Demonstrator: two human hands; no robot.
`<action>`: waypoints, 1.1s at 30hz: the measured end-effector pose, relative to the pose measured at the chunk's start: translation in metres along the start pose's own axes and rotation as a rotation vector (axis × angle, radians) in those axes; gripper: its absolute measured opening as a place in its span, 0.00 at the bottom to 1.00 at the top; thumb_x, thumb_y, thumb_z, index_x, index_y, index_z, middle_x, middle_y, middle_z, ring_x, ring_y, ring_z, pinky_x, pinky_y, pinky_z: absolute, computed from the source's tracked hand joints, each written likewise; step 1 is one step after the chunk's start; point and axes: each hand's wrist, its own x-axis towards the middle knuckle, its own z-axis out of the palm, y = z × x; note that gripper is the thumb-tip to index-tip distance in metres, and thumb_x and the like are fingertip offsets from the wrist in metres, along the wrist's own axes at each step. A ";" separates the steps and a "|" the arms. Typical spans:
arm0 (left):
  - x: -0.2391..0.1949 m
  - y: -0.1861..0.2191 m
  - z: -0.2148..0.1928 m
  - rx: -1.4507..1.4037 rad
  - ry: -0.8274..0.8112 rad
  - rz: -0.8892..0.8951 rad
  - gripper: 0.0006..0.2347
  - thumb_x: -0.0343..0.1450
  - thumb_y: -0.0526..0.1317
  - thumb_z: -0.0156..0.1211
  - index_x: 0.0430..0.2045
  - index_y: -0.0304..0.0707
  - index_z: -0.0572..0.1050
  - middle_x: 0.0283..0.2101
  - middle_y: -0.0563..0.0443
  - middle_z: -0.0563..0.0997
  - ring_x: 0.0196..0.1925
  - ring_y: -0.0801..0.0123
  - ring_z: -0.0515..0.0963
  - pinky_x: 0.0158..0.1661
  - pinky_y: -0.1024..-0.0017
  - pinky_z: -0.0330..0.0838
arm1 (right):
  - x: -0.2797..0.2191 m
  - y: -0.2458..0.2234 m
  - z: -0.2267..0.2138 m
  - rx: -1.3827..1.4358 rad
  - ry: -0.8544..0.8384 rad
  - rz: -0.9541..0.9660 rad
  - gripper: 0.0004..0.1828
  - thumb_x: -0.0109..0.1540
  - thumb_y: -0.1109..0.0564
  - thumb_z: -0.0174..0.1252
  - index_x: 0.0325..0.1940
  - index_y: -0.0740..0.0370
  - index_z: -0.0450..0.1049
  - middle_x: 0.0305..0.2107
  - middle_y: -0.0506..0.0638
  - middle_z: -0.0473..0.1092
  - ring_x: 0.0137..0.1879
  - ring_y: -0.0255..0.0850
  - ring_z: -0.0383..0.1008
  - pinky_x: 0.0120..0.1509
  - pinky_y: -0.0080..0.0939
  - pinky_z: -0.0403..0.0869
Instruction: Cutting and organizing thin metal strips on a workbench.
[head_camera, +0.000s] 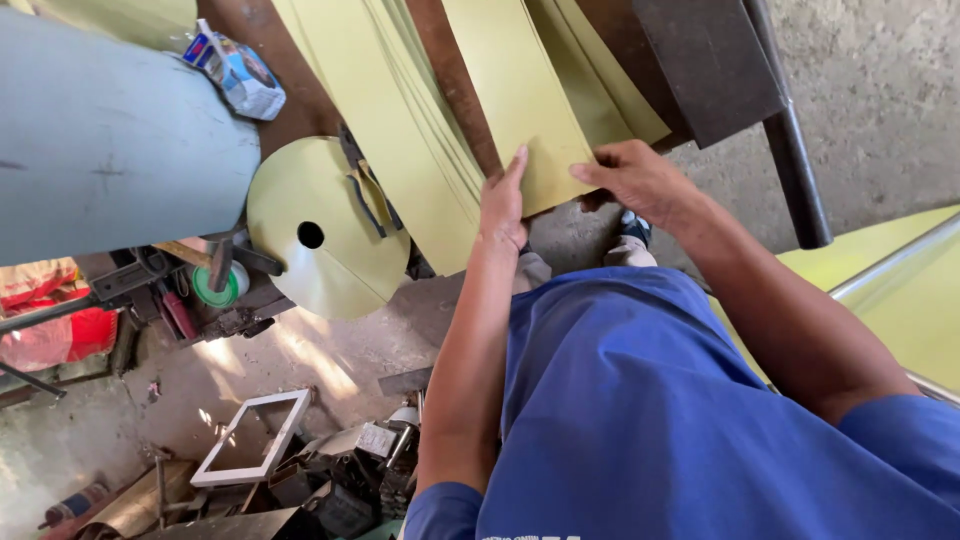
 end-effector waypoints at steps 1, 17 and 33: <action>-0.004 0.016 -0.002 0.109 0.101 0.051 0.25 0.72 0.49 0.64 0.55 0.24 0.72 0.58 0.36 0.76 0.60 0.57 0.74 0.61 0.59 0.64 | 0.002 -0.010 0.012 -0.087 -0.009 -0.082 0.17 0.68 0.51 0.59 0.50 0.70 0.78 0.33 0.47 0.76 0.33 0.31 0.71 0.36 0.34 0.71; -0.014 0.012 -0.175 0.471 0.408 0.451 0.23 0.76 0.52 0.65 0.23 0.28 0.67 0.26 0.51 0.65 0.28 0.69 0.62 0.26 0.64 0.60 | 0.060 0.059 0.144 -0.073 -0.149 0.033 0.15 0.63 0.54 0.67 0.40 0.72 0.81 0.29 0.47 0.77 0.31 0.33 0.73 0.34 0.38 0.75; 0.019 -0.088 -0.031 1.081 0.042 0.496 0.17 0.73 0.50 0.62 0.33 0.30 0.84 0.32 0.42 0.83 0.36 0.57 0.82 0.39 0.60 0.76 | 0.037 0.078 -0.035 -1.087 0.737 -0.319 0.31 0.56 0.51 0.73 0.57 0.72 0.76 0.43 0.71 0.75 0.51 0.64 0.73 0.56 0.59 0.70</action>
